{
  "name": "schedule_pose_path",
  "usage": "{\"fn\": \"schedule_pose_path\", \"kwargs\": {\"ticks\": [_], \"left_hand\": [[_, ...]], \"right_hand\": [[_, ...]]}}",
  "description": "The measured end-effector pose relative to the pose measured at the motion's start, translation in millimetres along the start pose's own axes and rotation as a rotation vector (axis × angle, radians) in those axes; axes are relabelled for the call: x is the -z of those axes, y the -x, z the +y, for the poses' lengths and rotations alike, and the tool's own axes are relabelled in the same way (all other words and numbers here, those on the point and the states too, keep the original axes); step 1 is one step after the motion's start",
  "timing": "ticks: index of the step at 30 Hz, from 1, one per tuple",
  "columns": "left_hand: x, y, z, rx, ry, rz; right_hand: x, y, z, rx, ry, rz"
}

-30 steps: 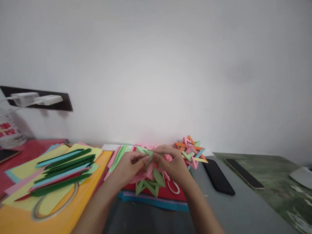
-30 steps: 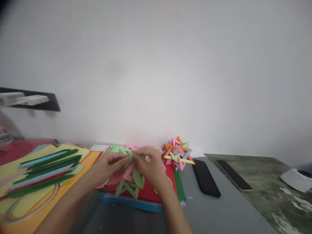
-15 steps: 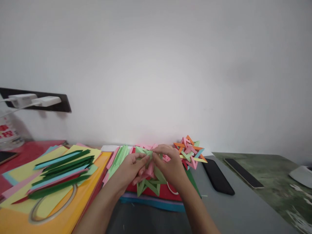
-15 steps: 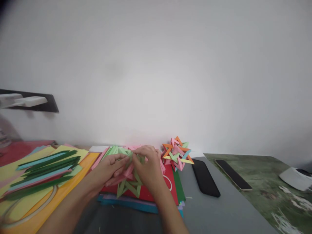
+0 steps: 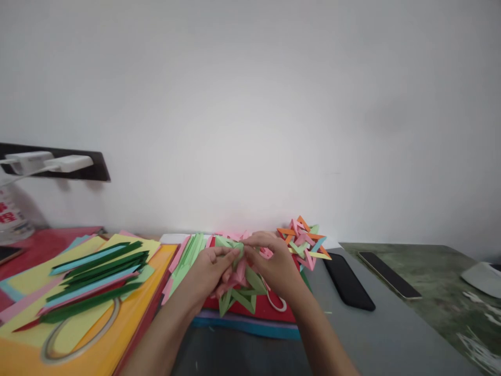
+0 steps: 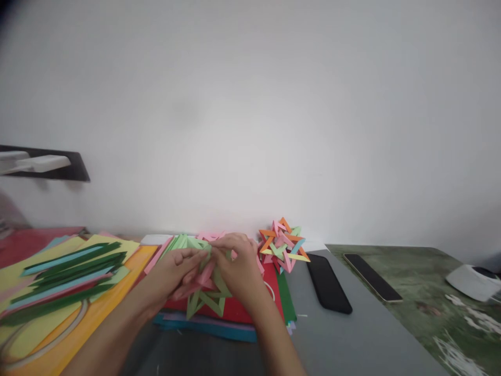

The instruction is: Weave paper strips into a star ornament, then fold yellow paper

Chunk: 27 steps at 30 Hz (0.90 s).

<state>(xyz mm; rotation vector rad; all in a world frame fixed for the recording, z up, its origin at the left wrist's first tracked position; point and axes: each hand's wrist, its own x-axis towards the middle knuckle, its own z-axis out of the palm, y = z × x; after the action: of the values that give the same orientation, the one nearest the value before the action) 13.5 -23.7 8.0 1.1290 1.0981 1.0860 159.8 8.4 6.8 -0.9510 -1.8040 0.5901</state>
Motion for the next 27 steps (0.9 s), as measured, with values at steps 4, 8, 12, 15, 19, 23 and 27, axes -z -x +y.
{"fn": "schedule_pose_path", "kwargs": {"ticks": [4, 8, 12, 15, 19, 23, 27], "left_hand": [[-3.7, 2.1, 1.3, -0.018, -0.027, 0.018], [-7.2, 3.6, 3.6, -0.015, -0.060, 0.077], [-5.7, 2.7, 3.2, -0.006, -0.024, 0.054], [-3.6, 2.4, 2.2, 0.017, 0.037, -0.016], [-4.7, 3.3, 2.1, 0.029, 0.124, -0.072], [-7.3, 2.9, 1.6, 0.021, 0.143, -0.040], [-7.1, 1.3, 0.0, 0.043, 0.101, -0.020]], "right_hand": [[-2.9, -0.2, -2.7, 0.034, 0.063, 0.031], [-3.7, -0.9, -2.8, 0.068, 0.079, 0.050], [-3.6, -1.3, -1.4, 0.069, 0.085, 0.034], [-4.5, -0.7, -2.2, 0.081, 0.129, 0.071], [-5.4, -0.3, -6.1, 0.091, 0.185, 0.088], [-3.7, -0.5, -5.5, 0.082, 0.168, 0.041], [-0.5, -0.5, 0.7, 0.079, 0.109, 0.006]]}}
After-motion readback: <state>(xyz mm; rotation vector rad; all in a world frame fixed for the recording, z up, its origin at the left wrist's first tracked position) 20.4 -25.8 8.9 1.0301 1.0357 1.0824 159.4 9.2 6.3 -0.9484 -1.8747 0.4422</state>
